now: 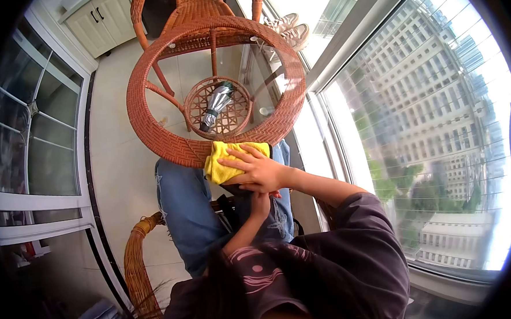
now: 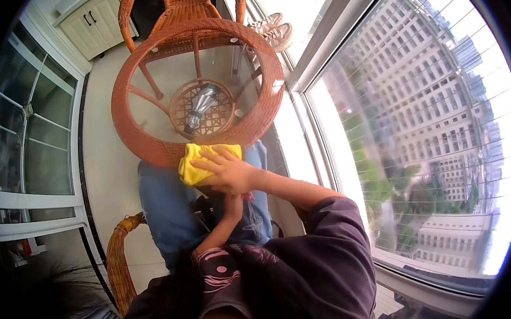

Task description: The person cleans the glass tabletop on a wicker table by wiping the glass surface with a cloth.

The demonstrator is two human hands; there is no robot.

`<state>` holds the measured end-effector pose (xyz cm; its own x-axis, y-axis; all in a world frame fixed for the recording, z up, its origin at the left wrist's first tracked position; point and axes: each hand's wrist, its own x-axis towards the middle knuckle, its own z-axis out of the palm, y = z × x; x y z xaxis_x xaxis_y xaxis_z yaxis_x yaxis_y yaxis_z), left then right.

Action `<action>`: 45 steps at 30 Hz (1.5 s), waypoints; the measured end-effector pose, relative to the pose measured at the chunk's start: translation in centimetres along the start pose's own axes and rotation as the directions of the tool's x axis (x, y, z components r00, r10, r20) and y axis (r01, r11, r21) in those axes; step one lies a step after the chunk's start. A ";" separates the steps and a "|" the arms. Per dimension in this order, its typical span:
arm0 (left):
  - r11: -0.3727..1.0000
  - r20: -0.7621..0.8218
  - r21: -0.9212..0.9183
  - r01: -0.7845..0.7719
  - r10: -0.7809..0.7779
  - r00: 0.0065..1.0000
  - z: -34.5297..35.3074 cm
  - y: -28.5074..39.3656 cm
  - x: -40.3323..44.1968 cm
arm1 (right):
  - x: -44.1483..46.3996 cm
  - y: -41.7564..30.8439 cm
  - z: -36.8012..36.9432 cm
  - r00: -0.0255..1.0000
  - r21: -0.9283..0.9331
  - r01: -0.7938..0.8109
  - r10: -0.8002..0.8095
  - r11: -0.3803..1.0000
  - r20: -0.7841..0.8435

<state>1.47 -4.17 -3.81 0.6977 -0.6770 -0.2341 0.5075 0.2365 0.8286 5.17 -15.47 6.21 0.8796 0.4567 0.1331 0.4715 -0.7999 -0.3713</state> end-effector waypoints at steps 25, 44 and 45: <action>0.991 0.074 -0.125 0.048 -0.039 0.996 0.5 1.8 0.5 | 0.8 3.8 -1.1 0.997 -0.093 -0.026 0.019 0.995 -0.072; 0.895 0.328 0.441 -0.066 -0.092 0.940 -3.5 15.6 1.3 | 2.3 12.4 -1.7 0.775 -0.227 -0.576 0.436 0.785 -0.458; 0.871 0.279 0.437 -0.226 0.107 0.954 -3.8 17.2 3.1 | 2.5 11.0 -1.3 0.830 -0.209 -0.487 0.374 0.848 -0.413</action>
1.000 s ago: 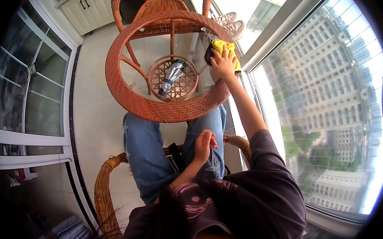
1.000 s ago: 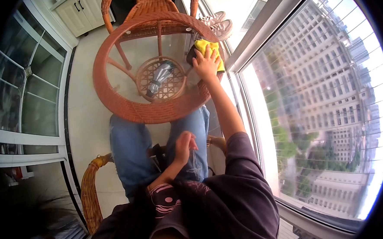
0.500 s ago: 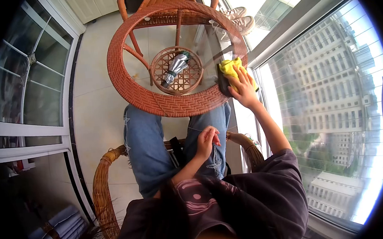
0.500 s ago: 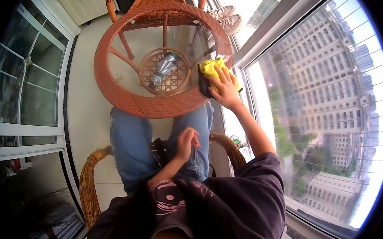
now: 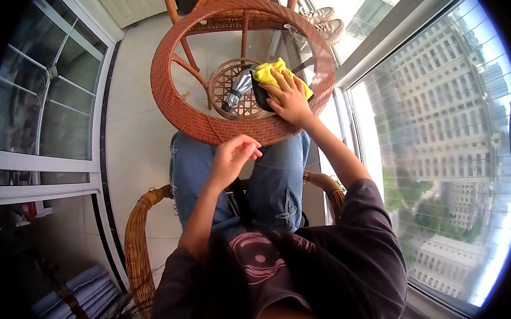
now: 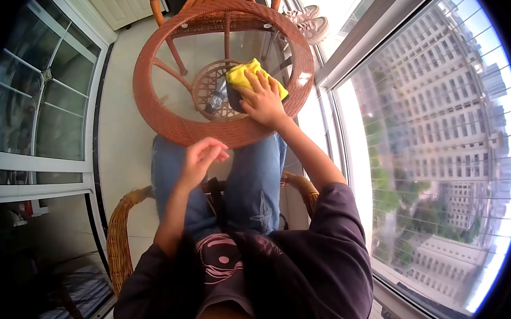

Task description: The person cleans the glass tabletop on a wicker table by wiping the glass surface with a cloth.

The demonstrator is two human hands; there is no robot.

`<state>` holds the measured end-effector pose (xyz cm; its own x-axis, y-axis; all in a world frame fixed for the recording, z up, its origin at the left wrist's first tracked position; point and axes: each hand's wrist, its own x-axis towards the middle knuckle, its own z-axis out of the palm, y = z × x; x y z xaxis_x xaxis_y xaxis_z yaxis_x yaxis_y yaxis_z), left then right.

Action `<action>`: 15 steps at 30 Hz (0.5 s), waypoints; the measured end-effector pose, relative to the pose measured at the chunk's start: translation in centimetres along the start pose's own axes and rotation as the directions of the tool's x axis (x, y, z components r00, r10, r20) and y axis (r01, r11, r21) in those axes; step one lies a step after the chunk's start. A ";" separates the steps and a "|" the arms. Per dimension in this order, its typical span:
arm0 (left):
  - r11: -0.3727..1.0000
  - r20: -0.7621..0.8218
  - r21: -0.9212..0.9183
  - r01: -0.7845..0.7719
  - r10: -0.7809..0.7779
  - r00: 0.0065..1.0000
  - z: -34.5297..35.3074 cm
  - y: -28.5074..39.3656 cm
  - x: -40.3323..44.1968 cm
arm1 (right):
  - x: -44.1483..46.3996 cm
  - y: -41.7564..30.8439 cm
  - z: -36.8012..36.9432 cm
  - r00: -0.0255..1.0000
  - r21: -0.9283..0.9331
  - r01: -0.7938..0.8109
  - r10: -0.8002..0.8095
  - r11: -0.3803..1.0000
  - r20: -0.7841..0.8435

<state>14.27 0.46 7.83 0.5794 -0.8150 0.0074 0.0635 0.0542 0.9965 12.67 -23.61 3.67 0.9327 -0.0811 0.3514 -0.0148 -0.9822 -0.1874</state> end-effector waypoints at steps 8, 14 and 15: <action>0.881 -0.395 0.381 0.280 -0.119 0.911 -14.6 -2.7 13.9 | -4.7 0.6 -4.7 0.935 0.145 0.264 -0.290 0.954 0.203; 0.894 -0.042 -0.213 0.394 -0.411 0.911 -15.8 -3.6 16.3 | -3.2 5.0 -2.8 0.989 -0.067 -0.145 0.144 0.987 -0.019; 0.913 -0.095 -0.217 0.346 -0.373 0.923 -15.3 -3.8 16.3 | -2.9 4.7 -2.5 0.981 -0.067 -0.194 0.192 0.979 -0.027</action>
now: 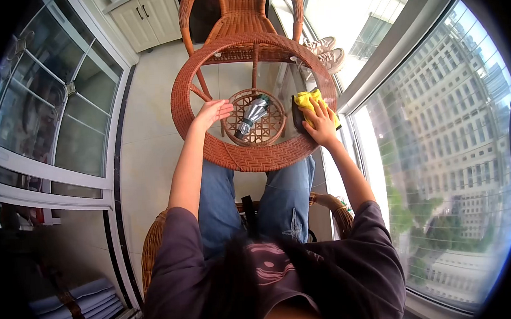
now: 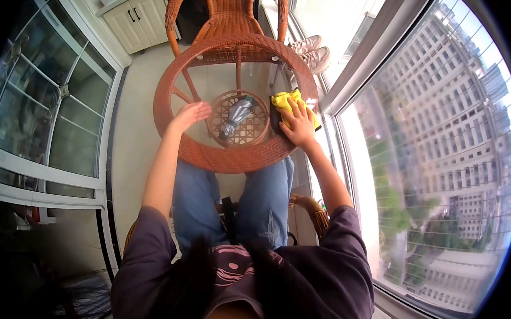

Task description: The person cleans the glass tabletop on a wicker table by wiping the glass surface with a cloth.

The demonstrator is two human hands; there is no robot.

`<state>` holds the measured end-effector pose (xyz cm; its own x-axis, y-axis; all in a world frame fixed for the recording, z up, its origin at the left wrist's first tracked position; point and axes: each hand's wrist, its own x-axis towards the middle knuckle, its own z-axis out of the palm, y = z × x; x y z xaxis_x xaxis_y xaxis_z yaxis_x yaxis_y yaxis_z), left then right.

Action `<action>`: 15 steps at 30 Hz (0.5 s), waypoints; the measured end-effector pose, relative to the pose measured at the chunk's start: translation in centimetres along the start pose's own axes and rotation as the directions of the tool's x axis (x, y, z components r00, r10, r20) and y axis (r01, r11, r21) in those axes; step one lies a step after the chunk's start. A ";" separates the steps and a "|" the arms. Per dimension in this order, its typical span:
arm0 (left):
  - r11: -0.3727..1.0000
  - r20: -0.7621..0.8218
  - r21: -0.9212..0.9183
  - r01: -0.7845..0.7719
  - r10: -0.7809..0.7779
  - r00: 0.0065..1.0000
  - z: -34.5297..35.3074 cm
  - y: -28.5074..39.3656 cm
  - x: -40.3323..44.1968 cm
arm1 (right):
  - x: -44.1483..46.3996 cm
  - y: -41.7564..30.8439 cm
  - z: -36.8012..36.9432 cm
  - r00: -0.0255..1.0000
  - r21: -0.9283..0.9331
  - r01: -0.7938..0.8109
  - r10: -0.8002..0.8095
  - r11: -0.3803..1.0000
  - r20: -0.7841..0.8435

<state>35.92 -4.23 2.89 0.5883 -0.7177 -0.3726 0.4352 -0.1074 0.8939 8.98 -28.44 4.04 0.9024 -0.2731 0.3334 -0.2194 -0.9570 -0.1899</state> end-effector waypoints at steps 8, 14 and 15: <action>1.000 -0.015 0.007 0.008 -0.007 1.000 -0.4 -1.0 -1.8 | 4.8 0.7 3.2 0.927 0.012 -0.358 0.357 0.933 -0.113; 0.999 -0.010 0.040 -0.011 0.011 1.000 -0.7 -2.1 -2.3 | 10.5 -5.4 6.0 0.953 0.067 -0.300 0.302 0.951 -0.010; 1.000 0.014 0.028 -0.003 0.003 1.000 -0.8 -2.0 -2.2 | 10.3 -7.1 6.8 0.979 0.129 -0.199 0.204 0.971 -0.027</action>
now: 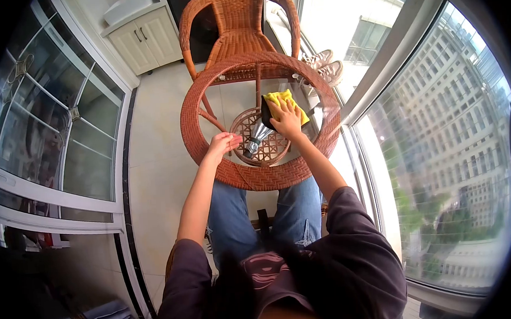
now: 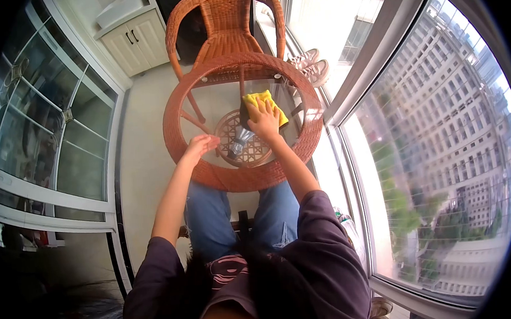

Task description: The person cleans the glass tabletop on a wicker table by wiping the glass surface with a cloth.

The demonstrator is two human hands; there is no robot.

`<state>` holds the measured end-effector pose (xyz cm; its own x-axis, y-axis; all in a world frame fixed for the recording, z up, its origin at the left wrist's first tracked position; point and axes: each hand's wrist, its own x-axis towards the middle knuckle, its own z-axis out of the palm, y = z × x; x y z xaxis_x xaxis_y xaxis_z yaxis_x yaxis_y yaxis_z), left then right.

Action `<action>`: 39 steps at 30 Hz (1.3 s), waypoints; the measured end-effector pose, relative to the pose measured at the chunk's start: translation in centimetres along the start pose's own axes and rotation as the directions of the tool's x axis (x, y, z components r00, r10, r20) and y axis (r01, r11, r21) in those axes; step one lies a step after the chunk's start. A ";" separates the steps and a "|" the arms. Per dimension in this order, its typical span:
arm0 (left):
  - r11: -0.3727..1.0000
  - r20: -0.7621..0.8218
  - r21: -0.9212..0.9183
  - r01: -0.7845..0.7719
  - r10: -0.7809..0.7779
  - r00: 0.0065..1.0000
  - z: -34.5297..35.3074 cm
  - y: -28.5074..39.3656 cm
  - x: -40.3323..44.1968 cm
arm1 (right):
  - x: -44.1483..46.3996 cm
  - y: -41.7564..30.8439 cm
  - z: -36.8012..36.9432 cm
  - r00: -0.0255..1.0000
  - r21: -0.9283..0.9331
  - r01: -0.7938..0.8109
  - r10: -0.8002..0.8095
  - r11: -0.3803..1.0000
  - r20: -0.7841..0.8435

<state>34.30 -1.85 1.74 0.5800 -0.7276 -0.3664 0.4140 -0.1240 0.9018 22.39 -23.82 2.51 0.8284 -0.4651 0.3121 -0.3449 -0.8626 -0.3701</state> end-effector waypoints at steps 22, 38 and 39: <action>0.990 0.006 -0.117 -0.080 0.081 0.997 0.9 -0.1 -0.1 | 5.7 6.0 -0.1 0.969 -0.194 -0.236 0.245 0.952 0.025; 0.976 0.051 -0.183 -0.118 0.129 0.990 0.8 -0.2 0.0 | -1.9 1.7 -4.5 0.901 -0.044 0.408 -0.394 0.912 0.180; 0.976 0.048 -0.188 -0.110 0.121 0.991 0.8 -0.2 0.0 | -1.1 3.8 -4.1 0.964 -0.107 0.256 -0.246 0.961 0.101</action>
<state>33.71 -2.37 1.76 0.5915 -0.7689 -0.2429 0.4721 0.0860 0.8773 18.34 -27.39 4.31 0.9279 -0.2161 0.3037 -0.1660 -0.9691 -0.1823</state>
